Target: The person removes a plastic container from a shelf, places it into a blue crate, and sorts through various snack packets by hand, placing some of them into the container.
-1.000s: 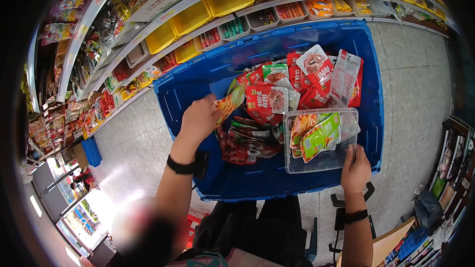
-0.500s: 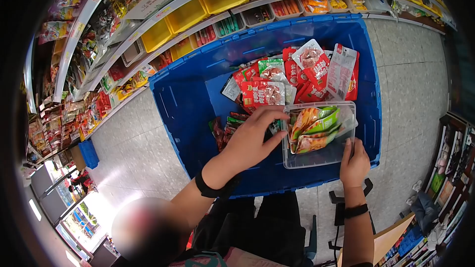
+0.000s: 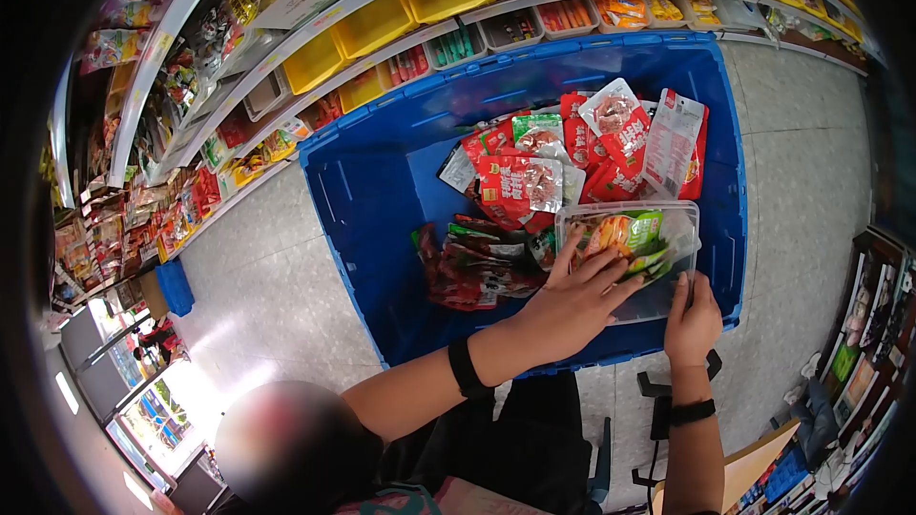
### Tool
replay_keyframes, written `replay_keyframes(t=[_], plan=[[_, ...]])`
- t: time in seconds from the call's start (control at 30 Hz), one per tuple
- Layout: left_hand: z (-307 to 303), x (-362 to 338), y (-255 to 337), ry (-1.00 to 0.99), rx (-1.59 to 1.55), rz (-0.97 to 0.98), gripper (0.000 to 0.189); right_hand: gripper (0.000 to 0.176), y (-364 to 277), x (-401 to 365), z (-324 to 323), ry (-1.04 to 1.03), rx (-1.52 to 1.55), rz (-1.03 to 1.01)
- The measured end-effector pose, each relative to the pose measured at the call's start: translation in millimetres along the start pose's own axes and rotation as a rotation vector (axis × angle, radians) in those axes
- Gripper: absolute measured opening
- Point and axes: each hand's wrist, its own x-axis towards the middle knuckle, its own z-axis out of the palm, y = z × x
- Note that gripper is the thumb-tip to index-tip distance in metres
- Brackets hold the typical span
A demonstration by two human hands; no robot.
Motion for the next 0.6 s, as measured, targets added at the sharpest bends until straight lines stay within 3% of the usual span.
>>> replay_keyframes(t=[0.13,0.23,0.3,0.37,0.43,0.5,0.53,0.6], plan=[[-16,-2,-8,0.141,-0.119,0.041,0.045,0.024,0,0,0,-0.007,0.005,-0.007],[-33,-10,-33,0.447,-0.296,-0.169,0.031,0.024,0,0,1,-0.013,0.012,0.006],[-30,-21,-65,0.505,-0.25,-0.395,0.038,0.025,0,0,0,-0.011,0.013,0.003],[-18,-40,-108,0.311,-0.058,-0.648,0.053,0.025,-3,0,0,-0.01,0.016,-0.002],[3,-68,-147,0.21,0.01,-0.727,0.062,0.025,-4,1,-1,-0.009,0.017,-0.003],[13,-87,-157,-0.122,0.208,-0.817,0.072,0.025,-3,1,0,-0.01,0.011,-0.007],[13,-89,-155,-0.122,0.206,-0.819,0.072,0.025,-2,1,0,-0.013,0.005,-0.007],[8,-91,-144,-0.387,0.001,-0.945,0.077,0.026,-1,1,-1,-0.023,0.01,0.0]])
